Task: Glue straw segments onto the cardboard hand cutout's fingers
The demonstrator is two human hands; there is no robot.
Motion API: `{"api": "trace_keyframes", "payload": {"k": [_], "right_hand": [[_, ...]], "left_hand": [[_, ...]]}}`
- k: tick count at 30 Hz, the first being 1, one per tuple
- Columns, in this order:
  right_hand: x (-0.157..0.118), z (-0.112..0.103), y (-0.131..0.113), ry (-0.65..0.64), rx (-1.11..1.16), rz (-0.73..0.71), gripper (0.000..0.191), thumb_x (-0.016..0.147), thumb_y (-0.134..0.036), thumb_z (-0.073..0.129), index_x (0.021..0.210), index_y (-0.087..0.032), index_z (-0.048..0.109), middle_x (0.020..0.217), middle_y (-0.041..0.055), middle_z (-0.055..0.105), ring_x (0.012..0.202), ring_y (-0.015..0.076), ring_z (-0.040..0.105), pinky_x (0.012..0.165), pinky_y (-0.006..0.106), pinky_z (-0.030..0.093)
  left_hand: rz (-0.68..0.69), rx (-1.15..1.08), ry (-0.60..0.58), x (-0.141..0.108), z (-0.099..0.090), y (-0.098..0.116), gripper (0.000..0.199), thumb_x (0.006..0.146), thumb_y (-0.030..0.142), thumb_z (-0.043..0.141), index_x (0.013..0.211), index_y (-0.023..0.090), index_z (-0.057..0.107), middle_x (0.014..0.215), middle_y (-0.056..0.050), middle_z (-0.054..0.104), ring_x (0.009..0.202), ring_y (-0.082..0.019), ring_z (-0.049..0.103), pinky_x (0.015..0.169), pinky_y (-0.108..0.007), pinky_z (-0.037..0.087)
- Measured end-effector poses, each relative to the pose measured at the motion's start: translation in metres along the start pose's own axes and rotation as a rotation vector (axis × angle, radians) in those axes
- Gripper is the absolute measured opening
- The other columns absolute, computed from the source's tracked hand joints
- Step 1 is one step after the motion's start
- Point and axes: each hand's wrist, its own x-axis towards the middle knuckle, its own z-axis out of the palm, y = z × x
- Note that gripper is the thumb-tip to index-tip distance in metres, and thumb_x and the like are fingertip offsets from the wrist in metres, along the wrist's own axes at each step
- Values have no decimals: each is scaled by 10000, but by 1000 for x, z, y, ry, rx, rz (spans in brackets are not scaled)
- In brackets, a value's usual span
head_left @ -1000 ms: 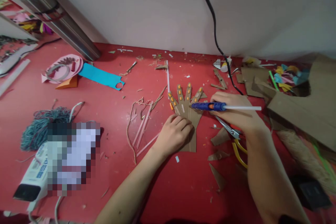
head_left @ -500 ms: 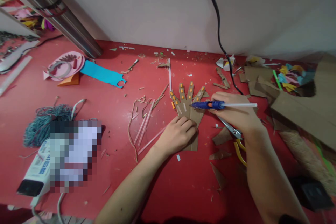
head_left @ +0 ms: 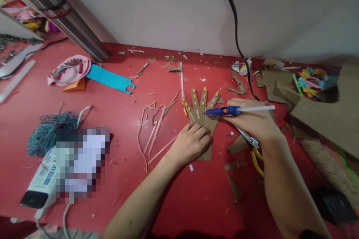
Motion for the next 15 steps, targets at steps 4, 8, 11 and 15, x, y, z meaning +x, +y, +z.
{"api": "trace_keyframes", "payload": {"k": [4, 8, 11, 15], "right_hand": [[1, 3, 2, 15, 21, 31, 324, 843, -385, 586, 640, -231, 386, 643, 15, 503, 604, 167, 445, 590, 307, 254], [2, 3, 1, 33, 24, 50, 320, 840, -381, 584, 635, -231, 388, 646, 13, 500, 603, 168, 434, 585, 308, 248], [1, -1, -3, 18, 22, 49, 314, 844, -358, 586, 634, -233, 389, 635, 19, 519, 593, 167, 436, 579, 312, 255], [1, -2, -5, -7, 25, 60, 312, 839, -356, 584, 631, -229, 390, 639, 28, 545, 598, 168, 446, 582, 310, 256]], "left_hand": [[-2, 9, 7, 0, 1, 0, 207, 1051, 256, 489, 967, 181, 662, 1074, -42, 717, 965, -187, 615, 782, -332, 439], [-7, 9, 0, 0, 1, 0, 211, 1053, 251, 483, 969, 180, 664, 1072, -51, 718, 966, -188, 621, 794, -329, 439], [-4, 6, -5, 0, 1, 0, 228, 1061, 247, 461, 976, 174, 660, 1069, -56, 716, 969, -187, 624, 803, -327, 438], [-1, 10, -18, -1, 1, 0, 241, 1065, 247, 448, 983, 172, 662, 1076, -67, 709, 982, -184, 621, 813, -331, 446]]}}
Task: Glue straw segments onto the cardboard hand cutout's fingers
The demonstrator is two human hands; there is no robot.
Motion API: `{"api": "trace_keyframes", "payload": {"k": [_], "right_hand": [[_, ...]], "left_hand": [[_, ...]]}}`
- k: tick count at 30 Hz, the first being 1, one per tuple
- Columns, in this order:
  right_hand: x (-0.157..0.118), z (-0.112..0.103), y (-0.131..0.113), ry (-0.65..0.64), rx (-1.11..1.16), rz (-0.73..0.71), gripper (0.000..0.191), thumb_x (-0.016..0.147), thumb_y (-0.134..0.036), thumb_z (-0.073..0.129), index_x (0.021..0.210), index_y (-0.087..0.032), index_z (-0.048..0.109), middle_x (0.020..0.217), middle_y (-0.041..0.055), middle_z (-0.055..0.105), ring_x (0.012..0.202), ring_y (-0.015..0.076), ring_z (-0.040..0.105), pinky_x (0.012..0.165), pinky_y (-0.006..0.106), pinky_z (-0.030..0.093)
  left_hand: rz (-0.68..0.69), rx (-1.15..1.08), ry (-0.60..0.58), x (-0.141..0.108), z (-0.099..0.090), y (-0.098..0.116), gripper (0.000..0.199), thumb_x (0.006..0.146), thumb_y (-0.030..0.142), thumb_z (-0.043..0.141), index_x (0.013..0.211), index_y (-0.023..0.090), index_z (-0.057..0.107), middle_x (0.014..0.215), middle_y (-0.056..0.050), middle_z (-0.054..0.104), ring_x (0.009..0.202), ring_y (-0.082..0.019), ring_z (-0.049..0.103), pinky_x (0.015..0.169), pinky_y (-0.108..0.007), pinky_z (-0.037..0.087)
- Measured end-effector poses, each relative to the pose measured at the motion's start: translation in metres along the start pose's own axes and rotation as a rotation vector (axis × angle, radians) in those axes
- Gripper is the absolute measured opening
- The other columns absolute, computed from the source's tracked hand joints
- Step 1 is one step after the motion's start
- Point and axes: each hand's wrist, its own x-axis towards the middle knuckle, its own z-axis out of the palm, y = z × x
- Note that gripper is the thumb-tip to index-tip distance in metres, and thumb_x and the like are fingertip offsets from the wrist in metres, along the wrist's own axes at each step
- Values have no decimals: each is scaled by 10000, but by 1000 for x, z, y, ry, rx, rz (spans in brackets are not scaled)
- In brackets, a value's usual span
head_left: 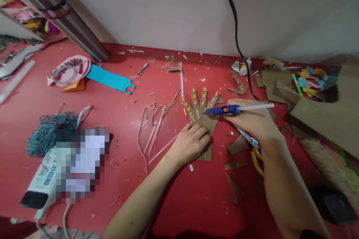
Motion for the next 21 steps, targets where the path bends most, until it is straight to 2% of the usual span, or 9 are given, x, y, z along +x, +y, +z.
{"api": "trace_keyframes", "payload": {"k": [6, 10, 14, 21], "right_hand": [[4, 7, 6, 23, -25, 24, 300, 808, -393, 588, 633, -229, 409, 662, 37, 582, 626, 190, 496, 579, 302, 255], [2, 6, 5, 4, -21, -18, 257, 820, -376, 575, 641, -236, 455, 679, 48, 622, 638, 198, 530, 581, 303, 289], [2, 6, 5, -2, -37, 2, 254, 822, -377, 559, 640, -235, 453, 685, 54, 631, 667, 216, 569, 580, 298, 293], [2, 5, 5, 51, -25, -5, 297, 824, -385, 550, 622, -241, 386, 631, 40, 580, 607, 201, 519, 547, 305, 282]], "left_hand": [[4, 6, 28, 0, 0, 0, 240, 1062, 249, 456, 958, 177, 660, 1061, -53, 721, 952, -184, 624, 790, -329, 440], [-3, -6, 6, 1, 0, 0, 238, 1066, 250, 450, 979, 177, 659, 1068, -54, 715, 952, -183, 620, 794, -329, 437], [-7, -10, -6, 1, 0, 0, 250, 1068, 240, 440, 983, 171, 665, 1066, -66, 705, 971, -181, 615, 823, -330, 449], [-6, 0, 15, 1, 0, 0, 224, 1055, 249, 474, 948, 180, 658, 1051, -42, 711, 933, -180, 610, 792, -333, 441]]}}
